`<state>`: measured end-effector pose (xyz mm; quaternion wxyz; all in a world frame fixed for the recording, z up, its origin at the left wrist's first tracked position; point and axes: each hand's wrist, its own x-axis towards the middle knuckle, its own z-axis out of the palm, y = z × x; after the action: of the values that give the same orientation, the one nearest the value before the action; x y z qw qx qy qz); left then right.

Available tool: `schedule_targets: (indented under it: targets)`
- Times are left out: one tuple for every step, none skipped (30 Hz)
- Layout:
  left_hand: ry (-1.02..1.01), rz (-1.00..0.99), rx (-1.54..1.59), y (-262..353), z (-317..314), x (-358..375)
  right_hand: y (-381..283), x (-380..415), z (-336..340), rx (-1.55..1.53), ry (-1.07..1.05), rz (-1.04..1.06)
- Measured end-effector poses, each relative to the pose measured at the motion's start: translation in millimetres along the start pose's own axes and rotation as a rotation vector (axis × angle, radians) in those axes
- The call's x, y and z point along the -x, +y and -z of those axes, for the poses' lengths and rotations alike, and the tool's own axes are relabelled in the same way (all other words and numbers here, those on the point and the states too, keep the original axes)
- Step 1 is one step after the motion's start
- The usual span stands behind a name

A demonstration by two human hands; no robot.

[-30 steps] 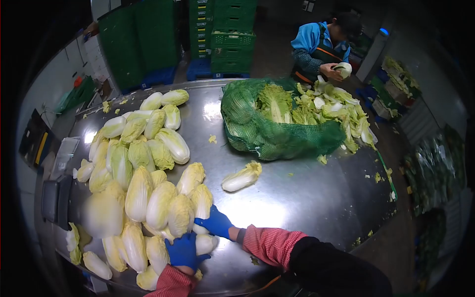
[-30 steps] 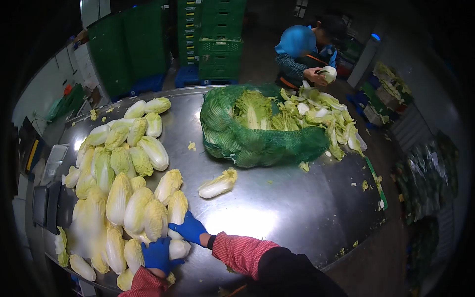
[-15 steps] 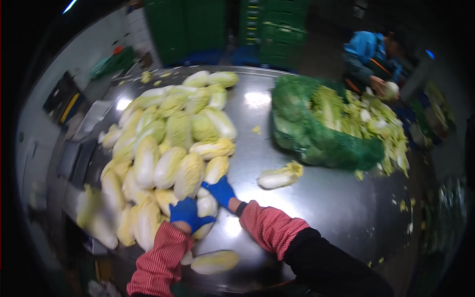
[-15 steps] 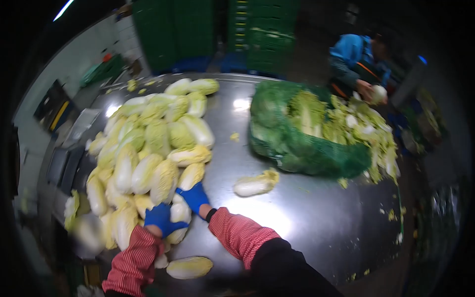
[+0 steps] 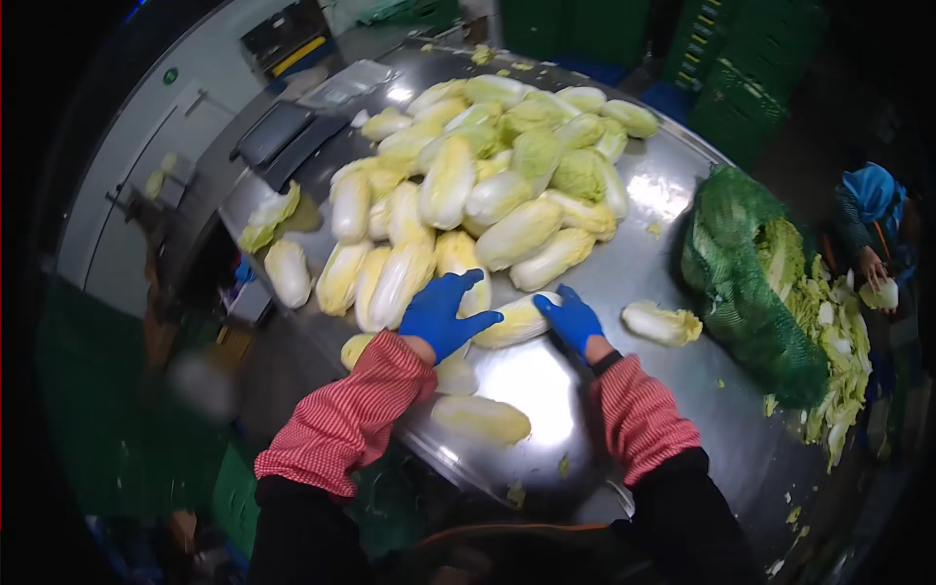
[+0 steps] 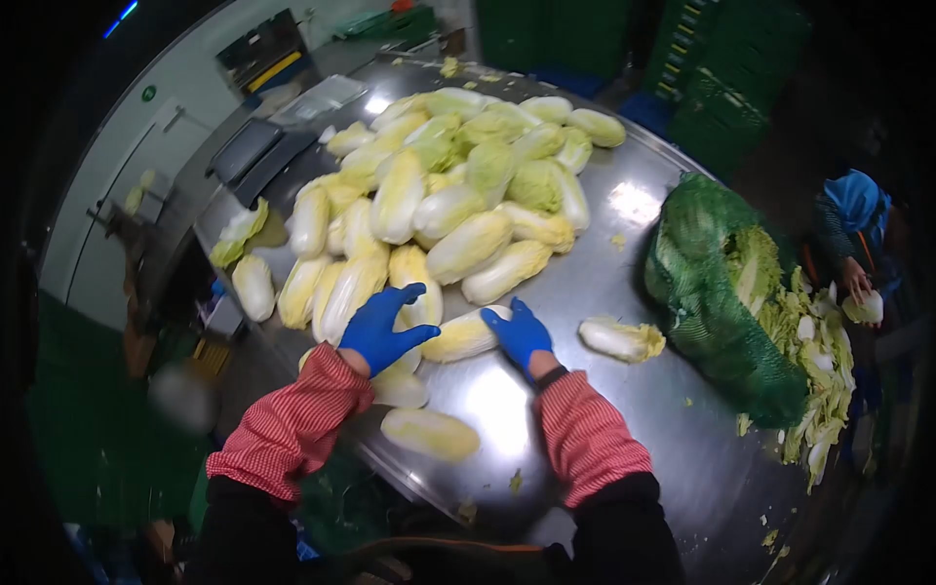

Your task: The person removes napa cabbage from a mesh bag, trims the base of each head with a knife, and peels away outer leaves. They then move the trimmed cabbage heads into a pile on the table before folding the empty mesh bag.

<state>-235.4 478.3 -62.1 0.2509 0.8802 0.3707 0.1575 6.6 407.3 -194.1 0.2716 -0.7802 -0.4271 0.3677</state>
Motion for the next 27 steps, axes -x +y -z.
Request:
schedule_targets:
  targets:
    - [0.035,0.003,0.013,2,10,18,-13,31,10,0.098,0.004,0.043]
    - [0.083,-0.061,0.067,-1,11,41,-22,62,15,0.144,-0.009,0.042]
    - [0.136,-0.134,0.119,-2,8,68,-25,89,15,0.192,-0.012,0.044]
    - [0.114,-0.150,0.132,7,8,93,-21,106,9,0.234,-0.017,0.032]
    - [0.013,-0.245,0.060,8,4,112,-23,126,8,0.217,-0.037,-0.002]
    - [-0.072,-0.319,0.037,8,-8,129,-20,136,5,0.164,-0.091,-0.065]
    - [-0.223,-0.276,-0.062,10,-19,141,-17,145,2,0.114,-0.147,-0.128]
    - [-0.232,-0.305,-0.224,12,-32,151,-9,150,-5,0.173,-0.100,-0.056]
    - [-0.237,-0.336,-0.386,13,-44,155,1,149,-15,0.233,-0.047,0.018]
    - [-0.237,-0.358,-0.442,13,-53,153,4,148,-19,0.293,0.010,0.094]
    - [-0.235,-0.379,-0.498,12,-61,149,-18,151,-10,0.397,-0.033,0.100]
    - [-0.231,-0.398,-0.555,12,-69,144,-44,150,-1,0.501,-0.075,0.105]
    - [-0.262,-0.363,-0.562,10,-82,140,-62,151,4,0.607,-0.120,0.108]
    - [-0.293,-0.327,-0.569,10,-93,135,-63,145,-1,0.581,-0.125,0.169]
    - [-0.325,-0.291,-0.576,7,-100,132,-56,137,-8,0.499,-0.111,0.209]
    - [-0.341,-0.305,-0.510,12,-87,131,-42,129,-17,0.416,-0.098,0.248]
    - [-0.423,-0.201,-0.390,25,-70,130,-27,122,-25,0.334,-0.086,0.286]
    - [-0.503,-0.100,-0.268,38,-51,129,-8,118,-33,0.240,0.059,0.472]
    - [-0.575,-0.004,-0.149,42,-39,125,-3,117,-27,-0.063,-0.119,0.360]
    - [-0.396,-0.055,0.079,27,-46,134,0,115,-20,-0.362,-0.302,0.241]
    - [-0.339,-0.019,0.383,10,-52,130,3,112,-16,-0.657,-0.487,0.110]
    - [-0.279,0.014,0.686,-1,-51,125,-9,121,-7,-0.629,-0.436,0.067]
    - [-0.215,0.042,0.988,-4,-39,120,-21,121,0,-0.642,-0.460,0.111]
    - [-0.169,0.293,1.329,-11,-22,116,-34,117,6,-0.657,-0.484,0.154]
    - [-0.110,0.525,1.417,-20,-2,104,-47,114,10,-0.674,-0.508,0.193]
    - [-0.049,0.609,1.641,-27,19,96,-65,108,14,-0.718,-0.527,0.188]
    - [-0.044,0.655,1.630,-50,34,76,-93,104,21,-0.707,-0.555,0.152]
